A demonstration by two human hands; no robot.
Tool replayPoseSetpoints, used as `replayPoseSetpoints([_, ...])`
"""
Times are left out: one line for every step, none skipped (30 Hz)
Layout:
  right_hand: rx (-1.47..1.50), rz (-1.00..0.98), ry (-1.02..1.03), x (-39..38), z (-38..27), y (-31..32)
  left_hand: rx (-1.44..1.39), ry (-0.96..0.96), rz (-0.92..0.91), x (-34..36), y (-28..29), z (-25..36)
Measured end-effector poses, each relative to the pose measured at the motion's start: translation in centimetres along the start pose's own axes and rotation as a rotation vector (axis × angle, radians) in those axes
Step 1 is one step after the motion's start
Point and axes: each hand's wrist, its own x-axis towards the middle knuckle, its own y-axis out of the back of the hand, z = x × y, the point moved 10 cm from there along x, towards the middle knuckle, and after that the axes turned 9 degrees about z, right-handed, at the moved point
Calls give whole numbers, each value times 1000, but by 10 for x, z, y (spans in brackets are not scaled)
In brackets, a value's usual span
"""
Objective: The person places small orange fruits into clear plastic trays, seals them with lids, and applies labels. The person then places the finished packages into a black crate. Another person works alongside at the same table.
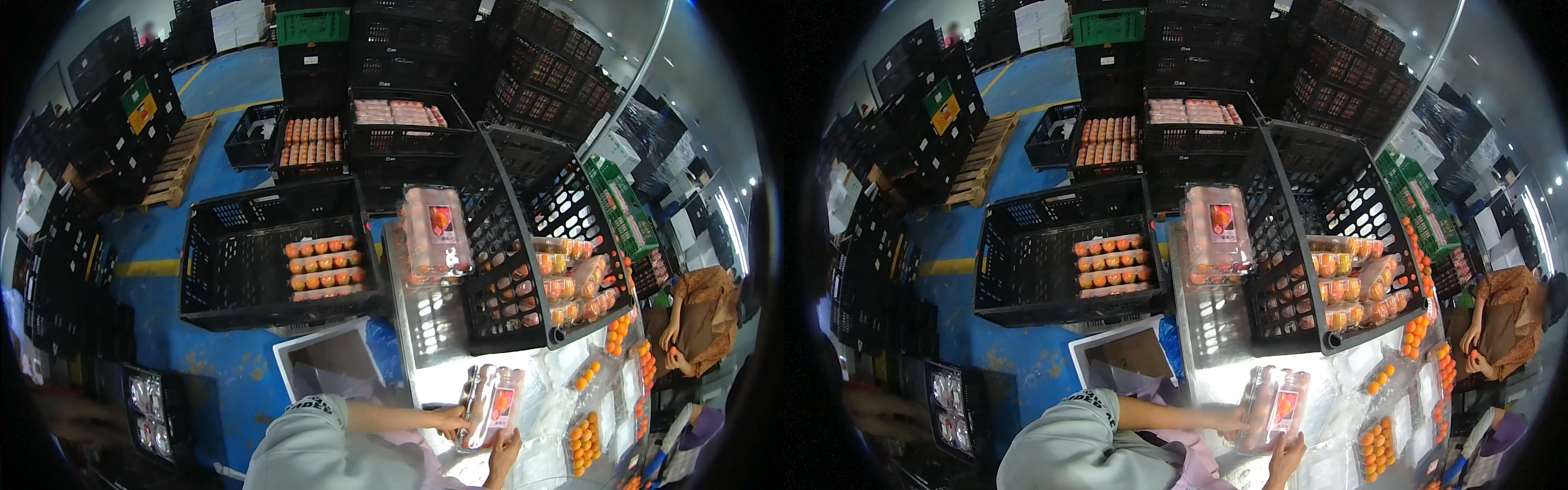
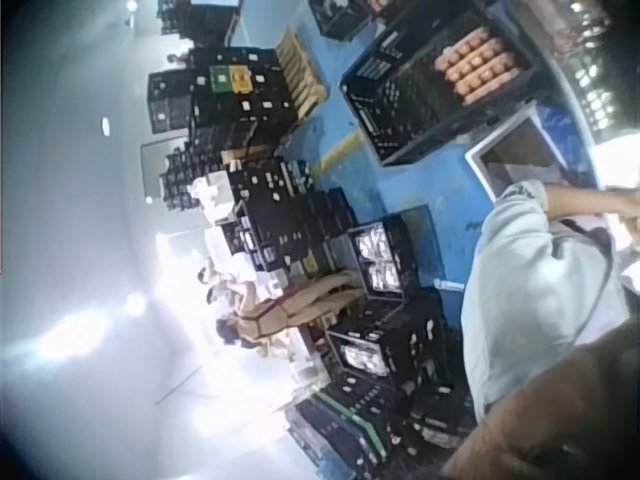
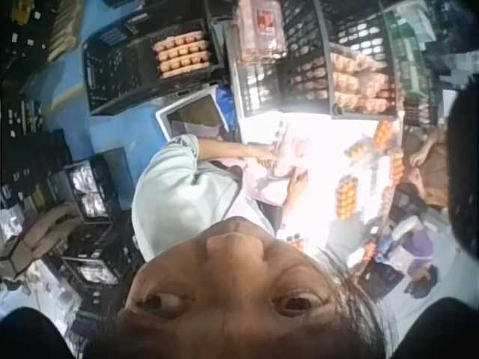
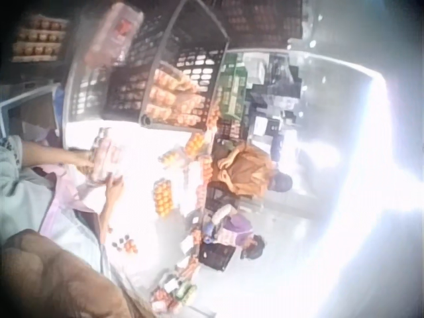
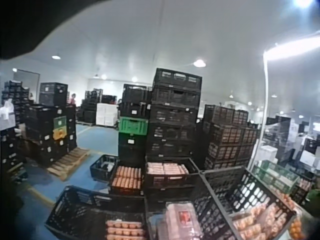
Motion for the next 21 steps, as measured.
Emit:
replayPoseSetpoints([-25,-52,-42,-2,-2,0,-8,7,-3,-22,3,30])
replayPoseSetpoints([-47,-113,-70,-4,-6,-3,-8,-19,11,-23,7,28])
replayPoseSetpoints([-59,-125,-69,-8,-9,-2,-2,-43,7,-18,7,21])
replayPoseSetpoints([-71,-125,-67,-11,-10,-4,0,-68,13,-12,9,12])
replayPoseSetpoints([-52,-138,-94,-14,-12,-5,2,-92,19,-6,11,3])
replayPoseSetpoints([-32,-151,-123,-17,-16,-6,6,-115,24,-5,13,1])
replayPoseSetpoints([-24,-143,-127,-19,-21,-4,10,-138,28,-4,13,0])
replayPoseSetpoints([-17,-134,-130,-20,-26,-2,23,-118,40,-1,15,-5])
replayPoseSetpoints([-11,-121,-142,-22,-29,2,39,-95,43,-4,14,-2])
replayPoseSetpoints([-21,-138,-171,-24,-30,3,56,-73,46,-8,13,4])
replayPoseSetpoints([-30,-156,-200,-26,-31,4,62,-87,54,-17,13,15])
replayPoseSetpoints([-40,-175,-220,-26,-31,4,63,-107,69,-29,14,30])
replayPoseSetpoints([-26,-167,-208,-26,-27,3,65,-125,83,-35,16,39])
replayPoseSetpoints([-11,-160,-198,-28,-17,0,56,-136,78,-29,15,32])
replayPoseSetpoints([6,-156,-181,-29,-9,-4,46,-149,80,-19,16,20])
replayPoseSetpoints([57,-159,-200,-31,1,-6,40,-161,72,-15,14,16])
replayPoseSetpoints([109,-163,-221,-33,12,-8,11,-141,117,-11,18,8])
replayPoseSetpoints([159,-148,-251,-37,23,-7,-10,-124,144,-10,19,6])
replayPoseSetpoints([253,-190,-339,-43,38,-17,-29,-104,170,-11,21,2])
replayPoseSetpoints([352,-215,-429,-50,55,-25,-40,-88,183,-12,20,0])
replayPoseSetpoints([459,-231,-518,-56,47,-24,-44,-72,191,-12,22,-1])
